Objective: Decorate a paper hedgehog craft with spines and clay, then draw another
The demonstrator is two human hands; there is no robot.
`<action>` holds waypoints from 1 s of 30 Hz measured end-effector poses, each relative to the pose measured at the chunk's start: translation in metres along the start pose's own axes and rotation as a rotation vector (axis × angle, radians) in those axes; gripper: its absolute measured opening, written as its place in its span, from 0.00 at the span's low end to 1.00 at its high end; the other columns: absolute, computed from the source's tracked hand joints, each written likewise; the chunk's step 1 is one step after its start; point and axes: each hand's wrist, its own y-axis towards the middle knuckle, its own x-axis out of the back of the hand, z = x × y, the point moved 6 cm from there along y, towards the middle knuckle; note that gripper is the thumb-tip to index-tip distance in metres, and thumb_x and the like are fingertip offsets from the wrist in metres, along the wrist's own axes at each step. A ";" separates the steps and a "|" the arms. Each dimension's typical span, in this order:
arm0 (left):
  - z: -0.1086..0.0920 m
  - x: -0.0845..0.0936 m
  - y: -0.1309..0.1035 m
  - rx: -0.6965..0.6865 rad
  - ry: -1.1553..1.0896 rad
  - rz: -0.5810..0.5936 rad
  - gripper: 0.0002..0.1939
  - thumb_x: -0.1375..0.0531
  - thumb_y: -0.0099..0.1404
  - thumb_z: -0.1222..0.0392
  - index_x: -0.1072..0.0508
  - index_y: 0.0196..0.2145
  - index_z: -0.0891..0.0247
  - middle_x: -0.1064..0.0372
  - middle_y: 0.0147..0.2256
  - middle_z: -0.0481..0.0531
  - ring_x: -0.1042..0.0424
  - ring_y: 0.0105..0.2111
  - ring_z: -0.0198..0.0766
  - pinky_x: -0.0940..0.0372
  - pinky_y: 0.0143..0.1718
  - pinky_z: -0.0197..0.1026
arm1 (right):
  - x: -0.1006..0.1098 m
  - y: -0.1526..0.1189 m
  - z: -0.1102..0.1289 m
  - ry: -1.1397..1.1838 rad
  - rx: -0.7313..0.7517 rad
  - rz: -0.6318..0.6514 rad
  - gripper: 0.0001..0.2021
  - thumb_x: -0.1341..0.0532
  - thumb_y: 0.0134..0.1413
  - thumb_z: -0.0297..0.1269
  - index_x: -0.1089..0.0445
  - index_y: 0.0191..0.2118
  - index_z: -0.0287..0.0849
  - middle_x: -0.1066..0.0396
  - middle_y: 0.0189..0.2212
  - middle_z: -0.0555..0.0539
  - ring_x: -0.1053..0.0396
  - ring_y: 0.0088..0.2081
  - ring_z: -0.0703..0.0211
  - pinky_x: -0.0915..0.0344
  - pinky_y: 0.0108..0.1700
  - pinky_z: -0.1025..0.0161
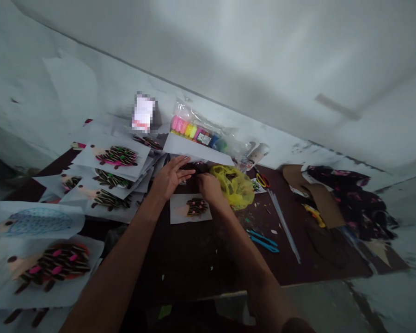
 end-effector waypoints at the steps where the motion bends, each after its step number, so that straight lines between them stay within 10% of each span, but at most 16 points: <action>1: 0.000 -0.001 0.000 0.004 -0.009 0.000 0.21 0.47 0.71 0.47 0.29 0.53 0.62 0.34 0.62 0.61 0.21 0.42 0.47 0.29 0.47 0.50 | -0.002 0.008 0.002 -0.015 -0.016 -0.002 0.19 0.53 0.70 0.29 0.28 0.56 0.40 0.26 0.53 0.38 0.27 0.51 0.54 0.34 0.51 0.63; 8: -0.009 0.009 0.004 -0.023 -0.008 -0.012 0.23 0.49 0.71 0.40 0.26 0.48 0.59 0.33 0.61 0.60 0.22 0.48 0.52 0.30 0.50 0.55 | -0.019 0.043 -0.008 -0.111 -0.179 0.055 0.21 0.53 0.67 0.24 0.33 0.60 0.32 0.30 0.55 0.27 0.24 0.50 0.46 0.28 0.47 0.55; 19: -0.030 0.008 0.029 -0.068 -0.035 -0.089 0.26 0.51 0.71 0.37 0.25 0.45 0.60 0.27 0.56 0.59 0.29 0.57 0.48 0.31 0.53 0.51 | -0.003 0.009 -0.006 -0.020 -0.048 -0.032 0.18 0.51 0.69 0.30 0.25 0.52 0.40 0.24 0.48 0.37 0.24 0.48 0.53 0.31 0.47 0.63; 30: -0.014 0.010 0.023 -0.017 0.141 -0.130 0.17 0.42 0.68 0.46 0.25 0.42 0.63 0.22 0.48 0.59 0.23 0.45 0.44 0.30 0.45 0.44 | -0.002 -0.013 -0.034 0.770 -0.076 -0.131 0.15 0.47 0.58 0.27 0.23 0.41 0.40 0.20 0.37 0.47 0.26 0.38 0.60 0.32 0.43 0.66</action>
